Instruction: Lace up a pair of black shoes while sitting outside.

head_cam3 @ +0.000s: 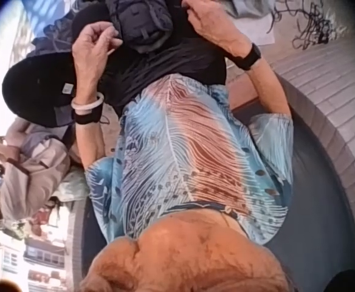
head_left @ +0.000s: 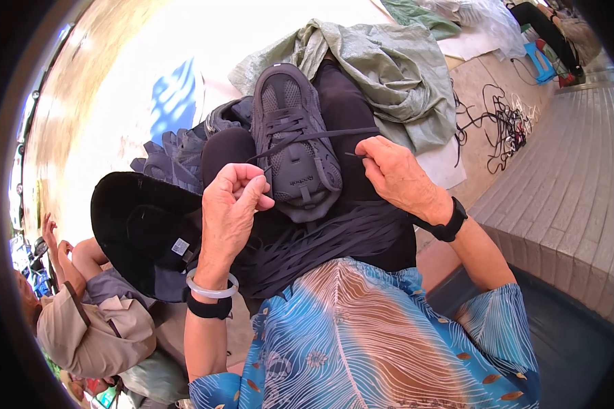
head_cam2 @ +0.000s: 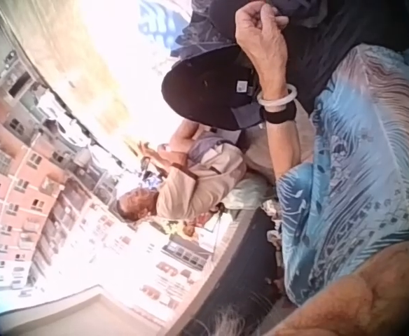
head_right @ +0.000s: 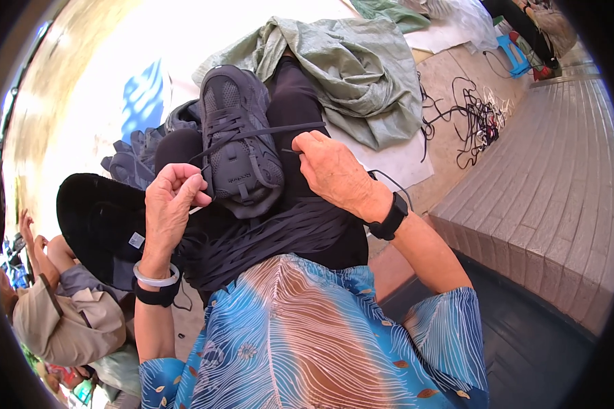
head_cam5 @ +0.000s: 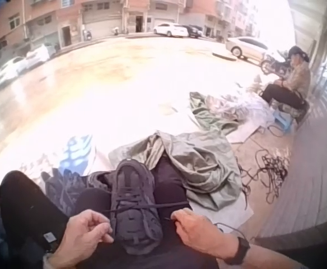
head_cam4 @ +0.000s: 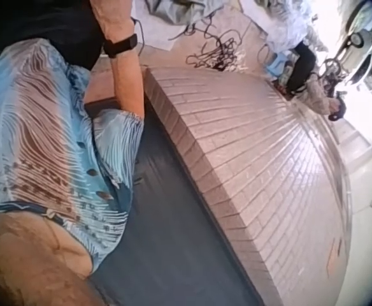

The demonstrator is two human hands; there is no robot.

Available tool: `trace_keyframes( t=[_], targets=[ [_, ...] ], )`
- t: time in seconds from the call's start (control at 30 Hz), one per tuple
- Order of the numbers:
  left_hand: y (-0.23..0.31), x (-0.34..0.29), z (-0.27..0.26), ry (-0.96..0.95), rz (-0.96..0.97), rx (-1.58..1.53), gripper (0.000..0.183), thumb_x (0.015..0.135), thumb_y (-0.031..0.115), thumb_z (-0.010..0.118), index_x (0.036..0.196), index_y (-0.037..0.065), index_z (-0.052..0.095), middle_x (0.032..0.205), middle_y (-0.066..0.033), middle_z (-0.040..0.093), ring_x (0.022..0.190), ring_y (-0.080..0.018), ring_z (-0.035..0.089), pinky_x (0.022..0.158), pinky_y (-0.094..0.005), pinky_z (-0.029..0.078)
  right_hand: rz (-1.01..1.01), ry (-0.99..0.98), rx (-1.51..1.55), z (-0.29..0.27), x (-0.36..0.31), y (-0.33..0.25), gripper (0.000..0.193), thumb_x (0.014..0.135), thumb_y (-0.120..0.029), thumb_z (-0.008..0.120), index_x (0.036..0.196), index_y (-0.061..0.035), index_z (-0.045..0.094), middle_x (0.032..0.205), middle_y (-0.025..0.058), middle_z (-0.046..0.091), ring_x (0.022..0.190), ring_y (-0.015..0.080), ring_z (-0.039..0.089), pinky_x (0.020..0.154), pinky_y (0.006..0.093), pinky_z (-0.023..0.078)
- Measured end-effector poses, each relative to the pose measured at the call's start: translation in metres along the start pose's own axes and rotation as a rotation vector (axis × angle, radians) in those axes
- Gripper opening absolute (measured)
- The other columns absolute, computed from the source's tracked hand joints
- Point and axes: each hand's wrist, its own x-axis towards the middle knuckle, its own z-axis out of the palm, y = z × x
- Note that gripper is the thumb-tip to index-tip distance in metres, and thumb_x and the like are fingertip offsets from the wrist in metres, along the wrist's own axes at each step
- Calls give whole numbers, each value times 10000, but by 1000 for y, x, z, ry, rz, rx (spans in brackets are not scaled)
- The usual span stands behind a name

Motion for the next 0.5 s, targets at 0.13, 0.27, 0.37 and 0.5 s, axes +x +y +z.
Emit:
trace_keyframes(
  t=[0.13, 0.27, 0.37, 0.5],
  targets=[
    [1, 6, -4, 53, -31, 122, 191, 936, 76, 584, 1073, -51, 624, 807, -59, 649, 639, -88, 628, 595, -225, 520, 69, -98, -115, -1, -2, 4, 158, 857, 3, 595, 1014, -6, 600, 875, 164, 575, 788, 376, 596, 700, 421, 487],
    [4, 9, -6, -17, -66, 323, 200, 961, 123, 562, 1066, -28, 640, 780, -21, 610, 627, -54, 554, 562, -217, 446, 34, -38, -123, 1, 3, 7, 86, 864, -33, 622, 948, -12, 627, 845, 145, 585, 758, 361, 601, 672, 415, 486],
    [-5, 15, -11, 30, 75, 476, 221, 967, 160, 571, 1048, -32, 646, 803, -31, 639, 704, -91, 581, 658, -249, 467, 24, 43, 70, 1, 19, -3, 53, 868, -45, 627, 903, -6, 628, 821, 144, 579, 756, 356, 600, 674, 407, 484],
    [-3, 17, -10, 52, 111, 512, 253, 969, 195, 579, 1044, -34, 658, 810, -44, 662, 772, -124, 596, 738, -278, 467, 40, 98, 51, 11, 42, -14, 49, 873, -48, 621, 894, -5, 631, 821, 146, 588, 760, 351, 604, 684, 396, 485]
  ],
)
